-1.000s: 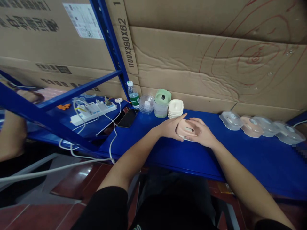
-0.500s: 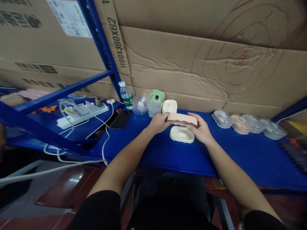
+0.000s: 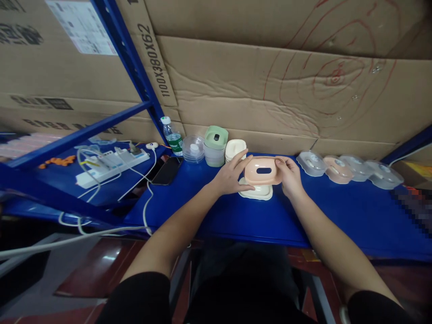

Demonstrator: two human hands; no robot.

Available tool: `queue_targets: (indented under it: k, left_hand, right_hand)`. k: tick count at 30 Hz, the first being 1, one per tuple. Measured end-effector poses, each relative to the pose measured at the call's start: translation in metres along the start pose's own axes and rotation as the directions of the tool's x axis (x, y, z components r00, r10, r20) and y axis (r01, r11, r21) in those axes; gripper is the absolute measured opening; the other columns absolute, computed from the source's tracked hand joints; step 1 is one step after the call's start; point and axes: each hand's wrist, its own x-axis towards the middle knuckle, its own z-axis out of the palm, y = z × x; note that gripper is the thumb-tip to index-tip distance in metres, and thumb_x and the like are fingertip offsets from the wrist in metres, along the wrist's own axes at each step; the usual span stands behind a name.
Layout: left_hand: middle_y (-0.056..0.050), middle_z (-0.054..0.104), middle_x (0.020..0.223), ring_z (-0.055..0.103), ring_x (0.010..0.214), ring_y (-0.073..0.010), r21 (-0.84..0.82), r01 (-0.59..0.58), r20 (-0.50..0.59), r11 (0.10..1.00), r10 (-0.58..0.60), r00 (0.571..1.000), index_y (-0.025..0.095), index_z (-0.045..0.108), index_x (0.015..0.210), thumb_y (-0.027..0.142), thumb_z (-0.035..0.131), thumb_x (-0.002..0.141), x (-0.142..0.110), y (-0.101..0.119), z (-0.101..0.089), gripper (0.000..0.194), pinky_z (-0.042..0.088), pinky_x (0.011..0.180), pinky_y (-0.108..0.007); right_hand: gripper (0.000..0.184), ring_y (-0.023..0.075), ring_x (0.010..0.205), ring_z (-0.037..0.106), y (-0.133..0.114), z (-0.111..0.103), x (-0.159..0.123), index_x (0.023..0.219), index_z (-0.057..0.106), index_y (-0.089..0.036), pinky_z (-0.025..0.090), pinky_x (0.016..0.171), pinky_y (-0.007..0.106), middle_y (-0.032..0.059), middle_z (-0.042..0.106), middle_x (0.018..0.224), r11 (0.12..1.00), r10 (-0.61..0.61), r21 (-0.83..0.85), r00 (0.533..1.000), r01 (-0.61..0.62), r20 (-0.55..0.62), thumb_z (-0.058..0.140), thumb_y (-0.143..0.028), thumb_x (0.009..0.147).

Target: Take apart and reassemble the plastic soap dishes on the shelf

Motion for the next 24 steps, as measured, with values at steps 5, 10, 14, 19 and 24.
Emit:
queue_targets:
  k: [5, 10, 14, 19, 24]
  left_hand:
    - [-0.022, 0.046, 0.16, 0.052, 0.145, -0.0352, 0.05, 0.002, 0.026, 0.999, -0.003, 1.0, 0.023, 0.05, 0.145, 0.067, 0.065, 0.091, 0.0, 0.001, 0.0, 0.072, 0.048, 0.114, -0.054]
    - [-0.02, 0.058, 0.15, 0.059, 0.135, -0.0356, 0.138, 0.195, -0.173, 0.971, -0.17, 0.97, 0.023, 0.062, 0.118, 0.07, 0.066, 0.089, 0.002, -0.008, -0.007, 0.055, 0.048, 0.108, -0.055]
    - [-0.021, 0.051, 0.153, 0.05, 0.143, -0.0373, 0.135, 0.472, -0.485, 0.871, -0.357, 0.798, 0.021, 0.06, 0.123, 0.062, 0.072, 0.088, 0.012, -0.032, -0.018, 0.055, 0.041, 0.115, -0.058]
    - [-0.021, 0.037, 0.161, 0.038, 0.149, -0.0446, 0.117, 0.703, -0.609, 0.702, -0.509, 0.609, 0.022, 0.061, 0.134, 0.058, 0.079, 0.082, 0.019, -0.055, -0.021, 0.065, 0.031, 0.119, -0.065]
    - [-0.018, 0.038, 0.164, 0.039, 0.148, -0.0454, 0.225, 0.697, -0.594, 0.681, -0.471, 0.652, 0.027, 0.065, 0.134, 0.059, 0.074, 0.084, 0.009, -0.061, -0.012, 0.06, 0.033, 0.115, -0.067]
  right_hand:
    - [0.033, 0.025, 0.092, 0.073, -0.001, -0.001, 0.0, 0.093, 0.066, -0.023, 0.06, 0.084, 0.043, 0.0076, 0.076, 0.1, 0.999, 0.036, 0.039, 0.999, -0.036, 0.001, 0.074, -0.053, 0.082]
    - [0.048, 0.0207, 0.078, 0.073, 0.0, 0.0, 0.0, 0.119, 0.061, -0.027, 0.061, 0.067, 0.036, 0.0056, 0.076, 0.103, 0.995, 0.088, 0.031, 0.994, -0.09, 0.063, 0.062, -0.066, 0.09]
    - [0.056, 0.02, 0.082, 0.073, 0.005, 0.004, -0.003, 0.124, 0.06, -0.027, 0.062, 0.078, 0.04, 0.0046, 0.075, 0.105, 0.998, 0.044, -0.049, 0.987, -0.037, 0.154, 0.075, -0.061, 0.082]
    - [0.054, 0.0225, 0.091, 0.072, 0.006, 0.008, -0.012, 0.125, 0.063, -0.024, 0.06, 0.088, 0.046, 0.0096, 0.074, 0.115, 0.975, -0.016, -0.208, 0.959, 0.078, 0.283, 0.076, -0.056, 0.083]
    - [0.046, 0.0245, 0.092, 0.073, -0.001, 0.006, -0.016, 0.123, 0.066, -0.023, 0.059, 0.09, 0.048, 0.0112, 0.076, 0.113, 0.94, -0.052, -0.303, 0.945, 0.155, 0.323, 0.073, -0.051, 0.087]
